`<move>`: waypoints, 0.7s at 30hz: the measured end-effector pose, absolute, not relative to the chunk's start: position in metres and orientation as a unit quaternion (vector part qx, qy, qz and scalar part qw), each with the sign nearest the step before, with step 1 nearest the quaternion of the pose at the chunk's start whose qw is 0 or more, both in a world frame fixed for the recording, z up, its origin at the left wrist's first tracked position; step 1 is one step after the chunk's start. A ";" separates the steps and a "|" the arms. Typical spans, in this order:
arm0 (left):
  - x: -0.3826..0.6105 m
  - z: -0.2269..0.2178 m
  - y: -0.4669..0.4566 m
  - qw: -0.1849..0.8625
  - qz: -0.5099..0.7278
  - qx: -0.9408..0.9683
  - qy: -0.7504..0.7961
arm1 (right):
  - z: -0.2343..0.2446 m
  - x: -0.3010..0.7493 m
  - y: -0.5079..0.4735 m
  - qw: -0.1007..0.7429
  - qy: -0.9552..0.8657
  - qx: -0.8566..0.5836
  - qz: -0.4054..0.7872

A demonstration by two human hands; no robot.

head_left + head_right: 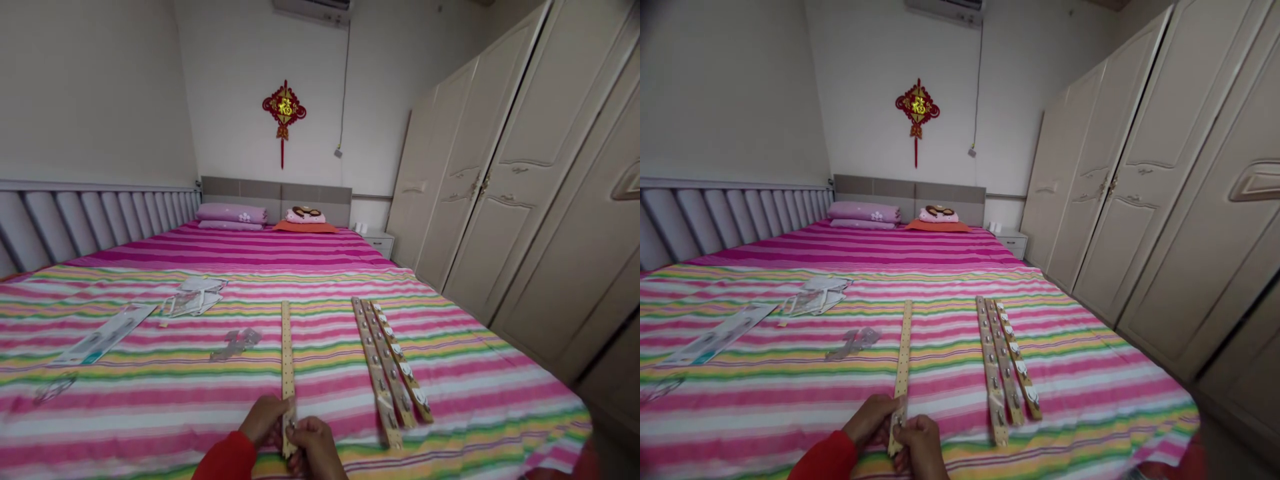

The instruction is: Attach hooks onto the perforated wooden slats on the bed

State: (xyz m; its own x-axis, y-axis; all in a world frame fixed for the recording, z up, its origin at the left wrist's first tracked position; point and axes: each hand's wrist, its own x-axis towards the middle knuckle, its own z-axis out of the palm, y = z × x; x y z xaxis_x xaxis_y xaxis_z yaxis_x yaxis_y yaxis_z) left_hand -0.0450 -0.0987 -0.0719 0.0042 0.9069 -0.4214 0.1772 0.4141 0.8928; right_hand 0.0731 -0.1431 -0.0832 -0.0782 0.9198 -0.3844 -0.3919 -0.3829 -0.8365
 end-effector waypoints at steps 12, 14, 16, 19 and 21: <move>-0.051 -0.073 -0.104 0.617 0.311 0.392 0.607 | -0.122 0.081 -0.134 0.499 -0.269 -0.414 0.712; -0.052 -0.069 -0.103 0.621 0.303 0.382 0.614 | -0.121 0.080 -0.132 0.494 -0.255 -0.417 0.719; -0.054 -0.064 -0.102 0.630 0.288 0.377 0.614 | -0.115 0.080 -0.133 0.486 -0.242 -0.420 0.727; -0.058 -0.058 -0.099 0.644 0.260 0.366 0.619 | -0.099 0.081 -0.137 0.487 -0.235 -0.414 0.732; -0.061 -0.056 -0.097 0.656 0.246 0.364 0.614 | -0.088 0.082 -0.142 0.496 -0.243 -0.406 0.728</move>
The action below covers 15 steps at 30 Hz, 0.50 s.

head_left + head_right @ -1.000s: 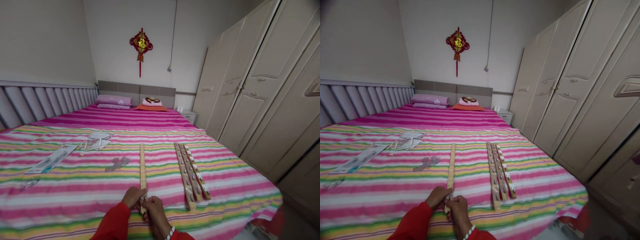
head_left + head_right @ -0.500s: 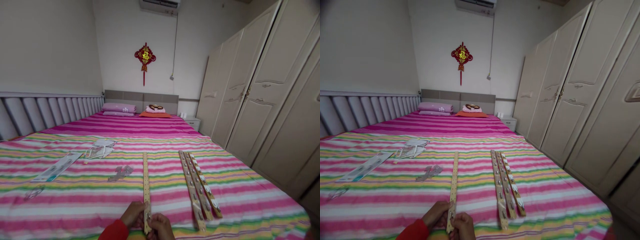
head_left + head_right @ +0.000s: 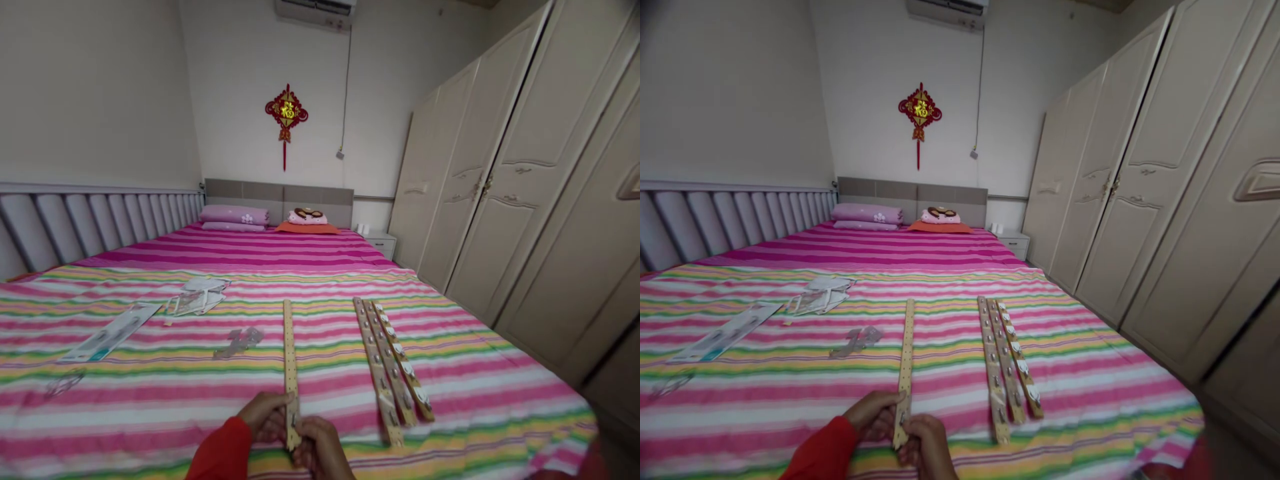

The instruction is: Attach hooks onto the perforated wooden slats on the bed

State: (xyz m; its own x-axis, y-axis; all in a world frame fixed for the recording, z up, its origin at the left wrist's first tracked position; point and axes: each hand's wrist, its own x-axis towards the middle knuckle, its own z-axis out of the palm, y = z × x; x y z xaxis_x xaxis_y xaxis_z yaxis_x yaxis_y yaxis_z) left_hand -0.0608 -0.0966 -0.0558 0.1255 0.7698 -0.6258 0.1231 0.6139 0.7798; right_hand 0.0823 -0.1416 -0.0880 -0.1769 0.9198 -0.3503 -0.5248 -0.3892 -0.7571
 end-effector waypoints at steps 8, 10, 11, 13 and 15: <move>-0.063 -0.045 -0.097 0.665 0.233 0.370 0.606 | -0.075 0.088 -0.146 0.484 -0.258 -0.443 0.709; -0.063 -0.040 -0.099 0.666 0.236 0.378 0.599 | -0.075 0.088 -0.146 0.475 -0.264 -0.442 0.714; -0.063 -0.039 -0.100 0.667 0.235 0.379 0.597 | -0.074 0.089 -0.145 0.470 -0.267 -0.439 0.717; -0.064 -0.038 -0.099 0.666 0.231 0.380 0.599 | -0.071 0.089 -0.145 0.465 -0.269 -0.434 0.723; -0.064 -0.039 -0.098 0.654 0.230 0.393 0.604 | -0.069 0.090 -0.145 0.462 -0.264 -0.431 0.729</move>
